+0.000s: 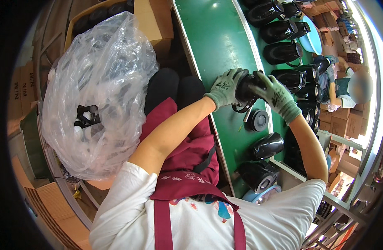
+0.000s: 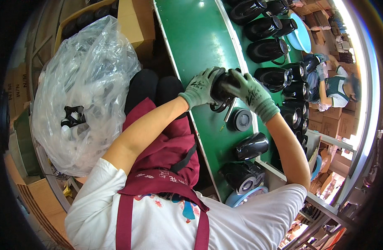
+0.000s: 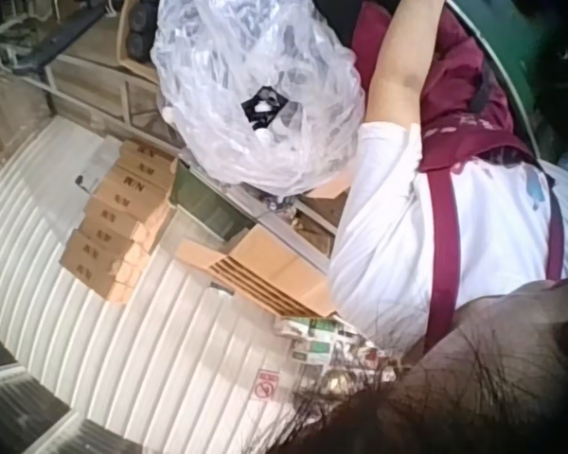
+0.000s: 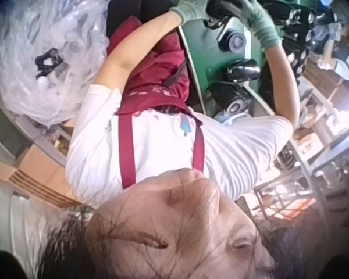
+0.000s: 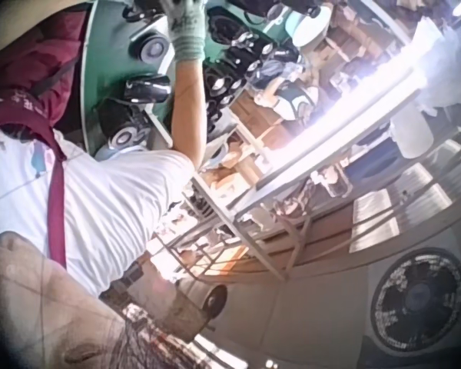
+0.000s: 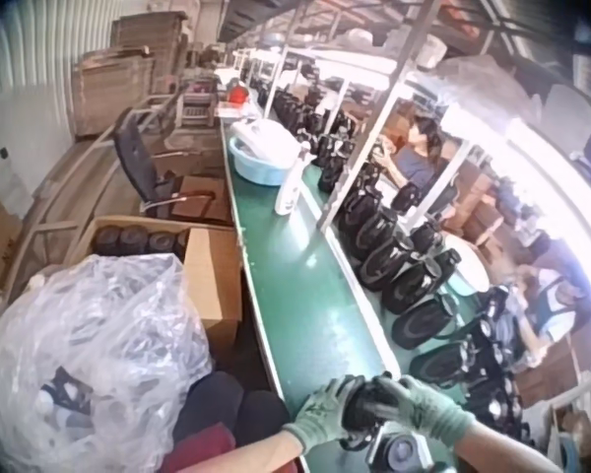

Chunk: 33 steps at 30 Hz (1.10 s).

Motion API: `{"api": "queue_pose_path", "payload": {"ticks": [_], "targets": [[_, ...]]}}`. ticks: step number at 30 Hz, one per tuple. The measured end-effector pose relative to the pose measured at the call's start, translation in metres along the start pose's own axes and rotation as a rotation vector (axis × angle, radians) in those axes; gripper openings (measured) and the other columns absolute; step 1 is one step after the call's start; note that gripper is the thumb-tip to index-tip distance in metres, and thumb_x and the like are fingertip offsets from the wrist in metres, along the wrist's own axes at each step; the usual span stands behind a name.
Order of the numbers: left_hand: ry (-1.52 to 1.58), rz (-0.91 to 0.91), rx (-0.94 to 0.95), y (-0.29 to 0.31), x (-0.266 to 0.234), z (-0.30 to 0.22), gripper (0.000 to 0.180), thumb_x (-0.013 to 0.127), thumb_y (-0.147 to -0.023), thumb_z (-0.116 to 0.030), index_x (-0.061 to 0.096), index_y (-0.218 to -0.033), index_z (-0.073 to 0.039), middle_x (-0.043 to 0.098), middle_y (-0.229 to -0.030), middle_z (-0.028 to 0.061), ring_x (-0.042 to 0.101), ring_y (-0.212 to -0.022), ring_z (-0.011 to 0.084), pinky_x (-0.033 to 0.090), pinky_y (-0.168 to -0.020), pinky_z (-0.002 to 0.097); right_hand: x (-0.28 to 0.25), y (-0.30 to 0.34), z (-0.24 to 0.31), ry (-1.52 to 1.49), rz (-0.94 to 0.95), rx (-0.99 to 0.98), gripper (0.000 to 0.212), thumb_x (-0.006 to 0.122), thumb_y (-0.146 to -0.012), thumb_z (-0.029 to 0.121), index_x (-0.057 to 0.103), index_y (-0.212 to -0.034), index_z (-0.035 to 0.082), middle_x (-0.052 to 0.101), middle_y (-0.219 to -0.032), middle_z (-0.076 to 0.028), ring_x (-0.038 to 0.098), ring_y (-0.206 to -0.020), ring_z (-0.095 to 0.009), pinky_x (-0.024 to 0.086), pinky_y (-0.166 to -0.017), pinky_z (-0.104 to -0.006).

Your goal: The person assembles black kettles by inserting a metal rod into the base, attaching a lid, and placing a handle on top. They handle each kettle one at a time, repeating the same sequence of actions.

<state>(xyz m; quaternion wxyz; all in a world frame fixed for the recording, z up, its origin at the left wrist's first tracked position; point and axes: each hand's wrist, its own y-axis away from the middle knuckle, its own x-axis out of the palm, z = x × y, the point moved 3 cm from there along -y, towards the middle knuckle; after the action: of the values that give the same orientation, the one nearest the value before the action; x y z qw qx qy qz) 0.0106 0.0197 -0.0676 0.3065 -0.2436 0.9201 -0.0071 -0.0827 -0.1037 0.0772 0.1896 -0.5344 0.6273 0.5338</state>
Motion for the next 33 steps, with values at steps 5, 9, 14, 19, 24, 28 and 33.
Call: {"api": "queue_pose_path", "payload": {"ticks": [5, 9, 14, 19, 24, 28, 33], "targets": [[-0.015, 0.094, -0.05, 0.0, -0.003, -0.007, 0.118, 0.092, -0.06, -0.05, 0.032, -0.156, -0.014, 0.042, -0.152, 0.0139, 0.046, -0.137, 0.0352, 0.041, -0.115, 0.0496, -0.01, -0.01, -0.028, -0.549, 0.5, 0.666, 0.108, 0.052, -0.092, 0.075, 0.034, -0.15, -0.014, 0.072, -0.114, -0.027, 0.074, -0.098, -0.039, 0.058, -0.085, -0.0458], [-0.02, 0.075, -0.071, 0.001, -0.01, -0.002, 0.119, 0.093, -0.059, -0.046, 0.031, -0.156, -0.014, 0.041, -0.152, 0.0142, 0.046, -0.138, 0.0364, 0.041, -0.115, 0.0496, -0.049, -0.003, -0.014, -0.351, 0.091, 0.438, 0.102, 0.082, -0.078, 0.049, 0.033, -0.16, 0.013, 0.061, -0.13, -0.025, 0.07, -0.106, -0.043, 0.059, -0.089, -0.0472], [-0.044, 0.089, -0.038, -0.001, 0.002, -0.001, 0.118, 0.09, -0.061, -0.054, 0.032, -0.157, -0.017, 0.041, -0.152, 0.0122, 0.046, -0.137, 0.0345, 0.041, -0.114, 0.05, -0.015, -0.012, -0.003, -0.556, 0.215, 0.702, 0.092, 0.08, -0.08, 0.056, 0.042, -0.151, 0.011, 0.071, -0.107, -0.022, 0.074, -0.095, -0.038, 0.061, -0.079, -0.0464], [-0.039, 0.114, -0.094, -0.002, -0.006, -0.002, 0.119, 0.091, -0.061, -0.055, 0.032, -0.157, -0.017, 0.041, -0.152, 0.0123, 0.046, -0.137, 0.0343, 0.041, -0.114, 0.05, -0.023, -0.016, 0.007, -0.396, 0.284, 0.689, 0.098, 0.077, -0.08, 0.064, 0.04, -0.153, 0.01, 0.073, -0.104, -0.021, 0.075, -0.093, -0.037, 0.061, -0.078, -0.047], [-0.049, 0.06, -0.039, -0.001, -0.004, -0.001, 0.122, 0.095, -0.058, -0.043, 0.031, -0.157, -0.014, 0.041, -0.152, 0.0137, 0.045, -0.137, 0.0369, 0.04, -0.116, 0.0492, -0.051, 0.008, -0.008, -0.594, -0.009, 0.328, 0.11, 0.089, -0.072, 0.034, 0.027, -0.163, 0.027, 0.026, -0.159, -0.033, 0.052, -0.13, -0.054, 0.051, -0.108, -0.0527], [-0.044, 0.112, -0.069, -0.004, 0.001, 0.003, 0.119, 0.092, -0.06, -0.053, 0.033, -0.157, -0.018, 0.04, -0.153, 0.013, 0.043, -0.141, 0.0344, 0.041, -0.114, 0.0512, -0.029, -0.01, 0.01, -0.782, 0.19, 0.771, 0.107, 0.089, -0.071, 0.035, 0.032, -0.161, 0.026, 0.044, -0.148, -0.025, 0.053, -0.129, -0.054, 0.053, -0.102, -0.0553], [-0.053, 0.068, -0.05, -0.001, -0.006, -0.005, 0.119, 0.094, -0.059, -0.045, 0.032, -0.156, -0.015, 0.042, -0.151, 0.0139, 0.045, -0.138, 0.0355, 0.04, -0.116, 0.0492, -0.042, 0.002, -0.006, -0.601, -0.279, 0.432, 0.084, 0.09, -0.069, 0.023, 0.054, -0.145, 0.017, 0.052, -0.136, -0.021, 0.06, -0.117, -0.042, 0.055, -0.101, -0.0481]]}}
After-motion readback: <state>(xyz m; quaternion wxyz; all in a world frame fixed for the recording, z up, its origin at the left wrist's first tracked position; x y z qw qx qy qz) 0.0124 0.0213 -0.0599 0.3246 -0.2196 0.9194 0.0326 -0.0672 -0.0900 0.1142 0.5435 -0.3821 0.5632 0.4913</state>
